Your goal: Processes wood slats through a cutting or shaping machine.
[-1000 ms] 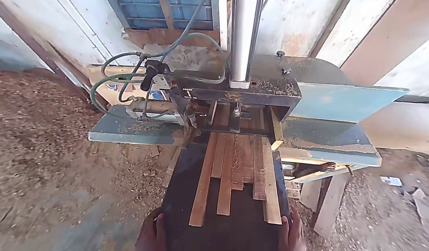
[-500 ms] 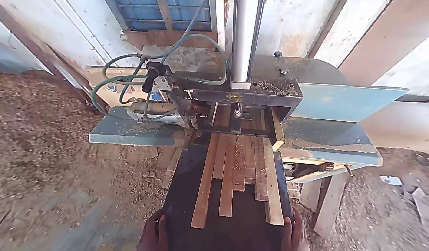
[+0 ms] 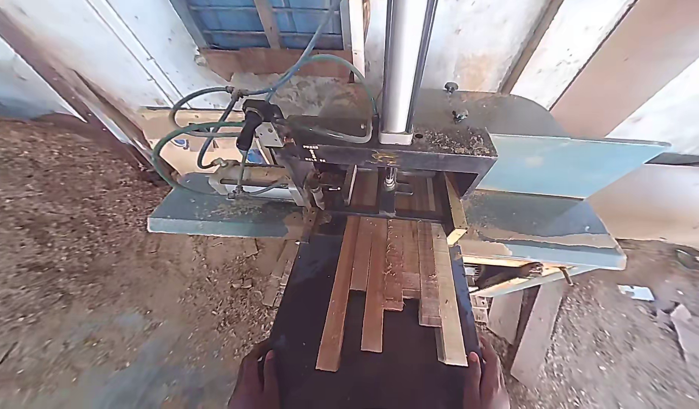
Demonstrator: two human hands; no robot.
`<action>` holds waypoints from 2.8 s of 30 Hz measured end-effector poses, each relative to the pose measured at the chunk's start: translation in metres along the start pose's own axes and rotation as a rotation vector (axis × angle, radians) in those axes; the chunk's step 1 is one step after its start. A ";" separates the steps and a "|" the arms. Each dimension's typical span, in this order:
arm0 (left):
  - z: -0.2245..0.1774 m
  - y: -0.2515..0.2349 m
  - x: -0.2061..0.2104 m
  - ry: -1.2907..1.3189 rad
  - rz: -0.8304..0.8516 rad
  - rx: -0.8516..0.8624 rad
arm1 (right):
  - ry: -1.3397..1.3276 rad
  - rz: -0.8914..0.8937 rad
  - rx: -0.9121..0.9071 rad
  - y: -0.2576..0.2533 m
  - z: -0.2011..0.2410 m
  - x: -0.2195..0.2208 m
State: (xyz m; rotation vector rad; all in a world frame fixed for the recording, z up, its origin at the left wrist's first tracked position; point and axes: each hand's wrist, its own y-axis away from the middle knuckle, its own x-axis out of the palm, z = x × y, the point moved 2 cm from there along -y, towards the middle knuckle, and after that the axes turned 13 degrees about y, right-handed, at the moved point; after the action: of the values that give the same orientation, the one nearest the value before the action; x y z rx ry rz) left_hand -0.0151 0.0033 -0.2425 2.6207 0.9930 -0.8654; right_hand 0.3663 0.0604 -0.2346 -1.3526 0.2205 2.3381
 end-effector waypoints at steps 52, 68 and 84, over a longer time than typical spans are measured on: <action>-0.014 0.010 0.018 -0.046 0.366 0.063 | 0.090 -0.024 0.052 -0.023 -0.036 -0.013; -0.014 -0.006 0.026 0.099 0.523 -0.079 | 0.147 0.016 0.086 -0.034 -0.045 -0.015; -0.019 0.005 0.033 0.208 0.520 -0.001 | 0.249 0.049 0.149 -0.043 -0.050 -0.021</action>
State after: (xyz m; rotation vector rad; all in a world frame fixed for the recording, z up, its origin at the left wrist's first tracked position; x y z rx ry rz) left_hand 0.0163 0.0246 -0.2462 2.8016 0.3078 -0.4734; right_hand 0.4334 0.0760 -0.2393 -1.5750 0.4977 2.1395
